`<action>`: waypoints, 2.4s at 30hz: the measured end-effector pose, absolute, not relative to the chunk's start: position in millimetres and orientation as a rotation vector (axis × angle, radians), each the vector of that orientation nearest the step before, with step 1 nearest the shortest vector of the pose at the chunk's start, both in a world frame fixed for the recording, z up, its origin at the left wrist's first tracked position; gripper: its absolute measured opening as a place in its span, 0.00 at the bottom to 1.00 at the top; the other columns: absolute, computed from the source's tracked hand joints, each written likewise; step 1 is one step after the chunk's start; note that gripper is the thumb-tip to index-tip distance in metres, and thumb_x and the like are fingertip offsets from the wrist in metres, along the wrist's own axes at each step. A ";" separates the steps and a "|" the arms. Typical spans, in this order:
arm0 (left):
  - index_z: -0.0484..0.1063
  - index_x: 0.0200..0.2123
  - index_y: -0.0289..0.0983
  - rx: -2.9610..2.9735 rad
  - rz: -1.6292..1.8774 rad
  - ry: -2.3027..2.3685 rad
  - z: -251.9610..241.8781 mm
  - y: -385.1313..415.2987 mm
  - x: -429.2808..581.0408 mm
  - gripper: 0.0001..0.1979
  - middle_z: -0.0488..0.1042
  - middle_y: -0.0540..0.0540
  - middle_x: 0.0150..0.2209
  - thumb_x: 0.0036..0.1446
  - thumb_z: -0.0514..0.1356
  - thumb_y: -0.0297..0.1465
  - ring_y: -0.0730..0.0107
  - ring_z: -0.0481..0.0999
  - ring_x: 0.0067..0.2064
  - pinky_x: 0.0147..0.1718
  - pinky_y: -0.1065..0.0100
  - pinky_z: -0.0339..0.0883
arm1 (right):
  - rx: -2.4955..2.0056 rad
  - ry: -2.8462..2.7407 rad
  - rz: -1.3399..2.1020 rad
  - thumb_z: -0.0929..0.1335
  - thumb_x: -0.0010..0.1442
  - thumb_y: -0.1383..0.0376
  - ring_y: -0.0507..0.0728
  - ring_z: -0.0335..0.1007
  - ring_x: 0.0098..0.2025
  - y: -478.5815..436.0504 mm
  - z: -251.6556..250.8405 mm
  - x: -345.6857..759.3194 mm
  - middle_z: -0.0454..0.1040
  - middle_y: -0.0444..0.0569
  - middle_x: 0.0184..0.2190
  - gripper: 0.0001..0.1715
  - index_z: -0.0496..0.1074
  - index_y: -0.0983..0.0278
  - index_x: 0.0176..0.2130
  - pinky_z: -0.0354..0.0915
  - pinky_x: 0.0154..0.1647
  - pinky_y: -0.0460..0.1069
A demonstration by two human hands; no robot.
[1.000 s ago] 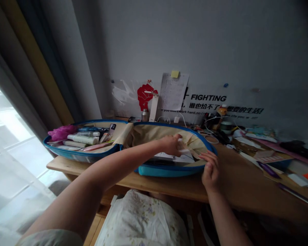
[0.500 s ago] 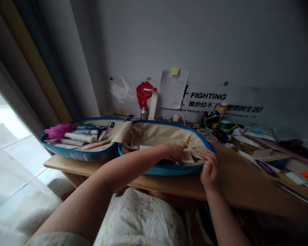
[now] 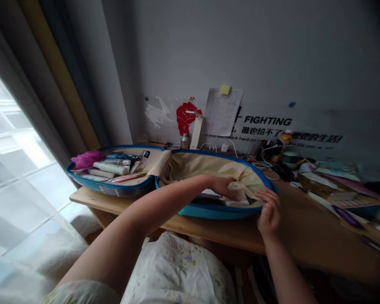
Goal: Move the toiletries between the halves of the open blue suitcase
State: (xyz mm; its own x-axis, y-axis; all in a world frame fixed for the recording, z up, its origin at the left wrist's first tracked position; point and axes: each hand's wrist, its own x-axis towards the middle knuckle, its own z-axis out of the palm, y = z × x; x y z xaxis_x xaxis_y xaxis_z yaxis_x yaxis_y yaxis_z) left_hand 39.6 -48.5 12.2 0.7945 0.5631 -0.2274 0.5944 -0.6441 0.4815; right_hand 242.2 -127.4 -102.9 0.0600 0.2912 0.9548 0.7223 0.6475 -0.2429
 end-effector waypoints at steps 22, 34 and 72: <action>0.80 0.45 0.39 2.189 0.155 2.244 45.8 -46.9 -343.2 0.20 0.81 0.40 0.49 0.54 0.55 0.39 0.52 0.78 0.52 0.52 0.62 0.68 | -0.905 -1.474 -0.428 0.55 0.69 0.52 0.66 0.74 0.49 -123.1 -101.8 241.7 0.76 0.57 0.36 0.26 0.74 0.61 0.37 0.68 0.53 0.66; 0.73 0.57 0.37 2.298 -0.245 2.347 11.4 -52.1 -370.0 0.32 0.73 0.33 0.57 0.46 0.63 0.35 0.45 0.72 0.59 0.56 0.58 0.64 | -0.878 -1.498 -0.413 0.56 0.69 0.52 0.65 0.73 0.47 -123.8 -99.2 242.7 0.75 0.55 0.35 0.25 0.74 0.60 0.36 0.68 0.52 0.66; 0.72 0.54 0.37 2.762 -0.199 1.375 9.9 8.1 -66.5 0.22 0.80 0.41 0.47 0.55 0.65 0.32 0.58 0.78 0.45 0.43 0.65 0.68 | -0.898 -1.533 -0.410 0.55 0.71 0.55 0.64 0.72 0.52 -128.6 -101.3 244.1 0.77 0.56 0.39 0.25 0.75 0.62 0.39 0.67 0.55 0.65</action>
